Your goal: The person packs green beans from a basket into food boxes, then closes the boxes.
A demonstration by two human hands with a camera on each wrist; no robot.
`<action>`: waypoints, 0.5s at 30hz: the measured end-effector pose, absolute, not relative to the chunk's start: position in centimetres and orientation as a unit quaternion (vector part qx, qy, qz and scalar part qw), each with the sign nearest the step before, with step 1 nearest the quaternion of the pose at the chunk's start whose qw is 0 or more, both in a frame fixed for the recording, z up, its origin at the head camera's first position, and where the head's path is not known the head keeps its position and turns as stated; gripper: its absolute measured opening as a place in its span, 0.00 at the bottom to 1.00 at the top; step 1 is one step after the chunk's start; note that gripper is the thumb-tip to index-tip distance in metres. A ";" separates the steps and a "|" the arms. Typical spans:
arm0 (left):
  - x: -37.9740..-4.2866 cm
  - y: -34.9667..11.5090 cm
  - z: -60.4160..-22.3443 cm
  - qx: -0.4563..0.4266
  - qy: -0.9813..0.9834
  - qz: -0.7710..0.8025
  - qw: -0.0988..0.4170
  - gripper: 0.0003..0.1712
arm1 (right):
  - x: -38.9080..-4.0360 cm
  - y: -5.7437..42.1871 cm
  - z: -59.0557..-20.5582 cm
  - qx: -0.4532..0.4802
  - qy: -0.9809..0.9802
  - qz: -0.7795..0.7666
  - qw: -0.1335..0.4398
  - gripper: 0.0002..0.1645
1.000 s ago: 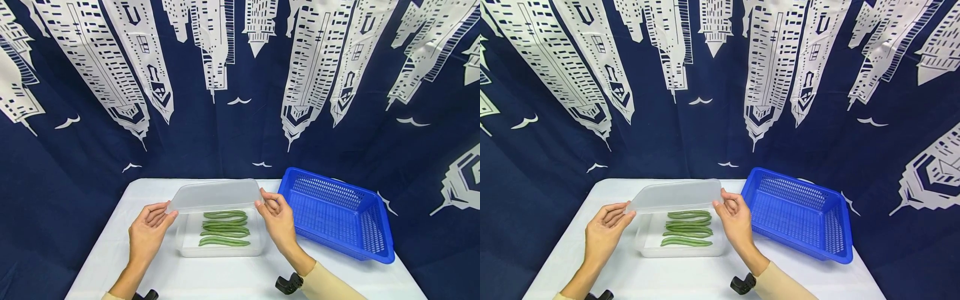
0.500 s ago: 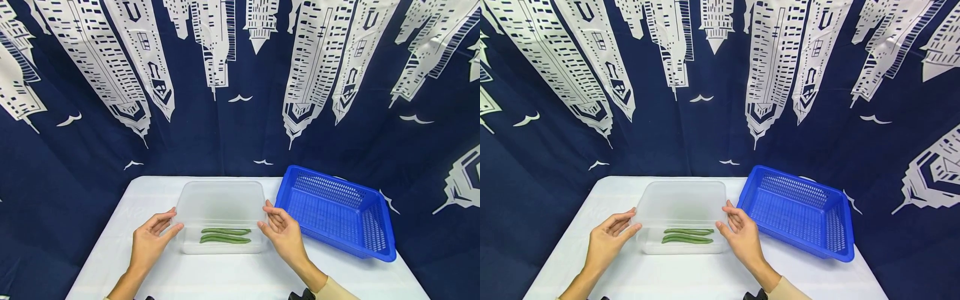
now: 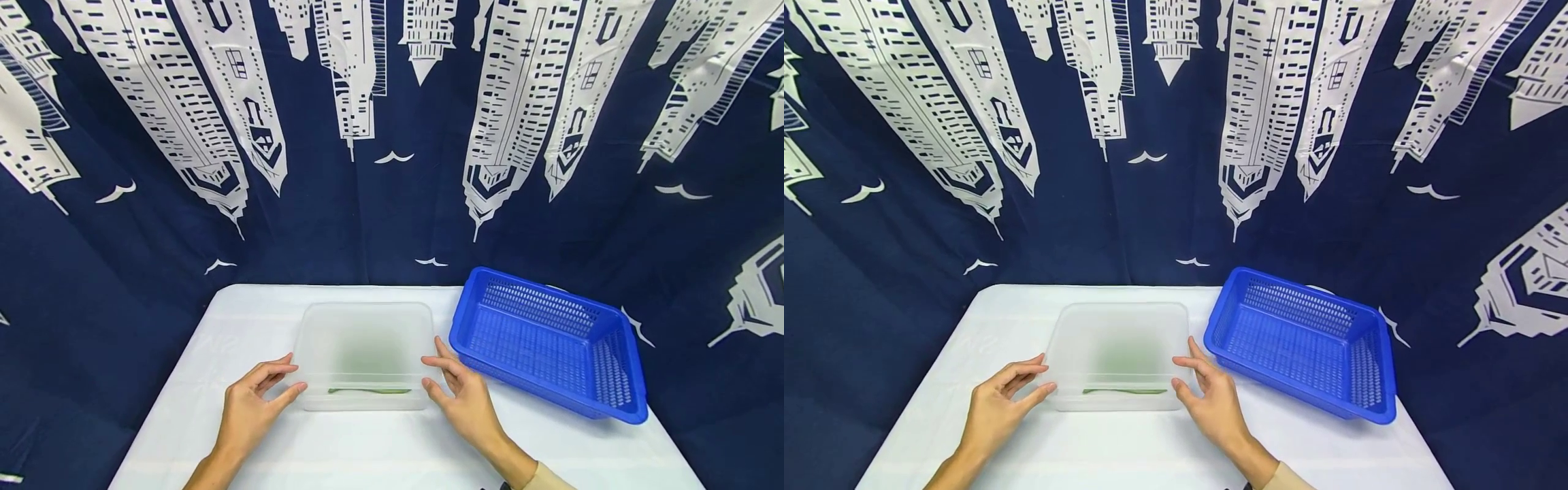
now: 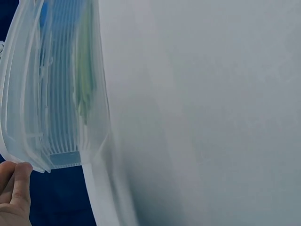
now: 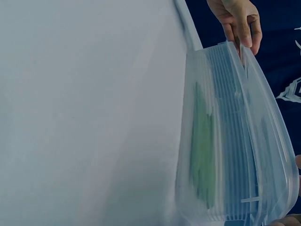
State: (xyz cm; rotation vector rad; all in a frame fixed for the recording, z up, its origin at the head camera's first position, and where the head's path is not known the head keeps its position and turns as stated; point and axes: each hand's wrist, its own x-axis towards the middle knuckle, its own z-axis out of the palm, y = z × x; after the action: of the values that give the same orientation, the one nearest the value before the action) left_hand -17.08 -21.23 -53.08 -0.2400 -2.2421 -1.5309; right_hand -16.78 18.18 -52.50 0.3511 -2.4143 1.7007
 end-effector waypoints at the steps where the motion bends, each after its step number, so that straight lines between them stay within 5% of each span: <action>1: -17.0 -21.2 -53.2 -0.089 -0.805 -0.548 0.208 0.20 | -16.7 18.2 -52.7 0.121 -0.814 0.561 0.087 0.22; 15: -16.7 -21.5 -54.1 -0.113 -0.828 -0.501 0.226 0.18 | -16.7 18.0 -53.8 0.144 -0.832 0.526 0.099 0.19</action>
State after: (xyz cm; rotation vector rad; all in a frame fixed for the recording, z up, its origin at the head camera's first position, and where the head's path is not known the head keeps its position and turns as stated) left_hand -16.75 -21.48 -54.08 -0.3105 -2.2827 -1.3800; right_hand -16.72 18.03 -53.83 0.4261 -2.4617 1.5572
